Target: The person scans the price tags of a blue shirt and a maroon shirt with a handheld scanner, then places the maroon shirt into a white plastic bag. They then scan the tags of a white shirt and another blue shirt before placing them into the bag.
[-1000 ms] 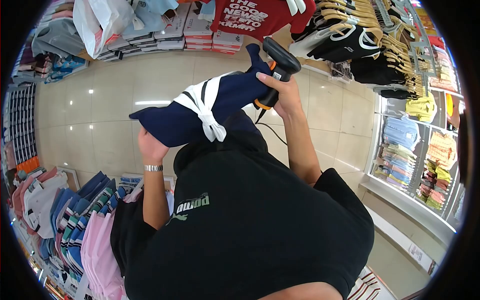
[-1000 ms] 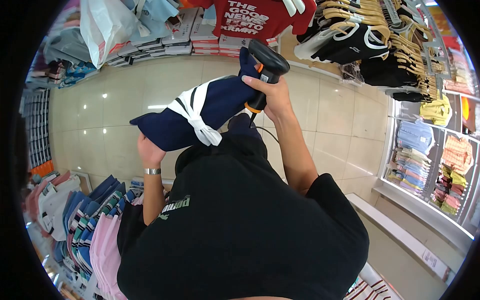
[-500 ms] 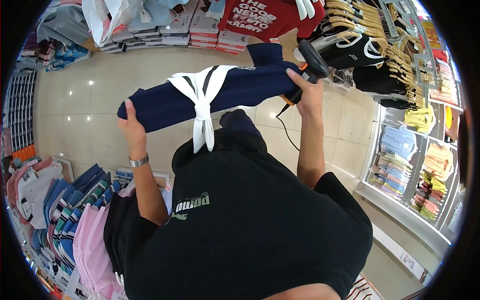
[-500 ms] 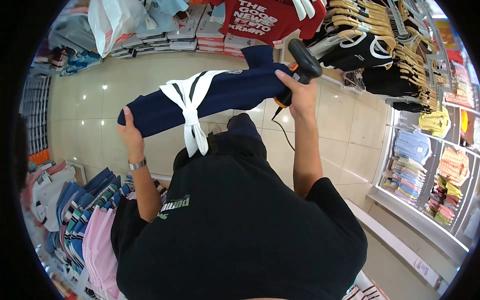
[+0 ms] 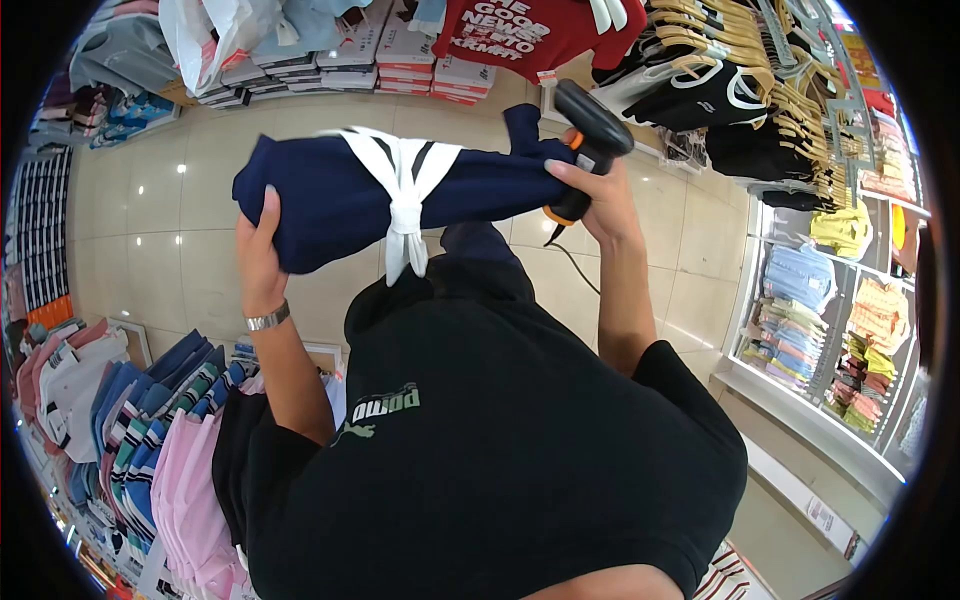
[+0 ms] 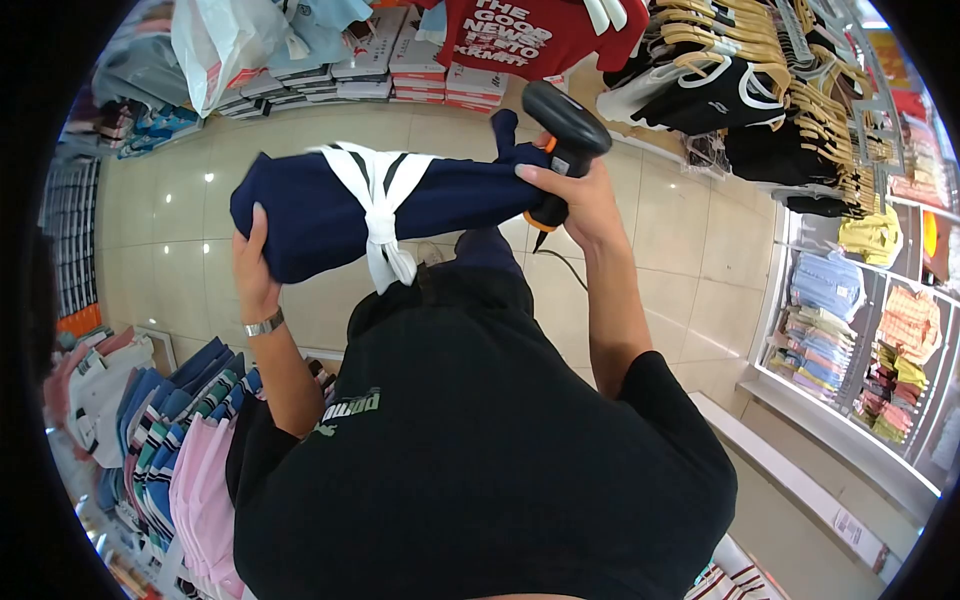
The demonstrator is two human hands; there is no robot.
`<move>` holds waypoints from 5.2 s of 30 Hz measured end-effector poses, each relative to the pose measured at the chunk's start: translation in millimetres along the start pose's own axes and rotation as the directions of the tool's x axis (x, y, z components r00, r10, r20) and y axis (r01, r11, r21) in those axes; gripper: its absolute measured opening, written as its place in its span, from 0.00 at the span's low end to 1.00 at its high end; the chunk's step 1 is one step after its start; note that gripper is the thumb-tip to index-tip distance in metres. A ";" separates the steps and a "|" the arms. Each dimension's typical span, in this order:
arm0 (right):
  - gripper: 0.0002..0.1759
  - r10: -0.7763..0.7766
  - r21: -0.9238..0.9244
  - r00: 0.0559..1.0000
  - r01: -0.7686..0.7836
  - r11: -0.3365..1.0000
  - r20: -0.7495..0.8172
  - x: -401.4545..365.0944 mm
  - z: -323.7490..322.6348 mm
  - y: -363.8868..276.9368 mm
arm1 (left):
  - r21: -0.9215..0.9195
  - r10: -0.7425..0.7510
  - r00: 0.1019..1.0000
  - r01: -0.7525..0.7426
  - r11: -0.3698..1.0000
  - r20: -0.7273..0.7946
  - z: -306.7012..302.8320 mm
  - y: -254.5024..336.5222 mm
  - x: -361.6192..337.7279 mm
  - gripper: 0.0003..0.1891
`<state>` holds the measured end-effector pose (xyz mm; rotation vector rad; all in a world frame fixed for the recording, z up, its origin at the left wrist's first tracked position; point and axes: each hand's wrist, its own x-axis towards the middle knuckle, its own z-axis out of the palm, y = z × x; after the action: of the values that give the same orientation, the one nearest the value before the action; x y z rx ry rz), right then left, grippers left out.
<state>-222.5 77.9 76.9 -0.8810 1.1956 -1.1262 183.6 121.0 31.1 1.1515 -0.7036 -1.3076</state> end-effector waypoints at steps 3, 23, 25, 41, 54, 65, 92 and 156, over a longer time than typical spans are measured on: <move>0.26 0.070 0.313 0.994 -0.092 0.945 0.080 -9.7 -2.2 -13.3 | -0.314 0.118 0.927 0.000 0.949 0.357 -44.2 -20.2 -8.2 0.43; 0.26 0.322 0.202 0.752 -0.512 0.835 0.575 8.6 -11.0 93.0 | -0.347 -0.196 0.887 0.355 0.868 0.418 35.2 -40.5 -13.5 0.32; 0.28 0.209 0.295 0.738 -0.489 0.821 0.641 5.3 -13.6 114.8 | -0.508 -0.094 0.891 0.337 0.792 0.445 27.8 -50.8 -12.6 0.30; 0.21 0.071 0.411 0.748 -0.439 0.799 0.660 29.4 24.8 137.3 | -0.373 -0.049 0.962 0.151 0.915 0.269 45.6 8.5 -15.7 0.30; 0.31 -0.023 0.035 0.961 0.013 0.999 0.275 34.7 8.4 8.5 | 0.452 0.001 0.993 0.051 0.891 -0.115 0.7 41.5 2.5 0.23; 0.24 0.054 0.273 0.997 -0.064 0.960 0.046 52.4 -56.0 8.3 | 0.283 0.062 0.966 0.012 0.959 -0.250 -53.8 27.5 23.1 0.25; 0.40 -0.120 -0.002 0.827 0.144 0.990 0.550 10.8 27.3 -9.5 | -0.827 -0.075 0.948 0.307 0.472 0.310 -32.8 -132.0 -44.7 0.28; 0.30 0.210 -0.321 0.960 -0.143 0.936 0.186 20.7 85.0 26.9 | 0.894 -0.046 0.910 -0.396 0.209 0.413 114.8 -60.6 -4.9 0.24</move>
<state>-134.0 60.3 61.6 -1.0768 1.2561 -0.6880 55.8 104.9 13.7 1.7337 -2.1201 -0.7417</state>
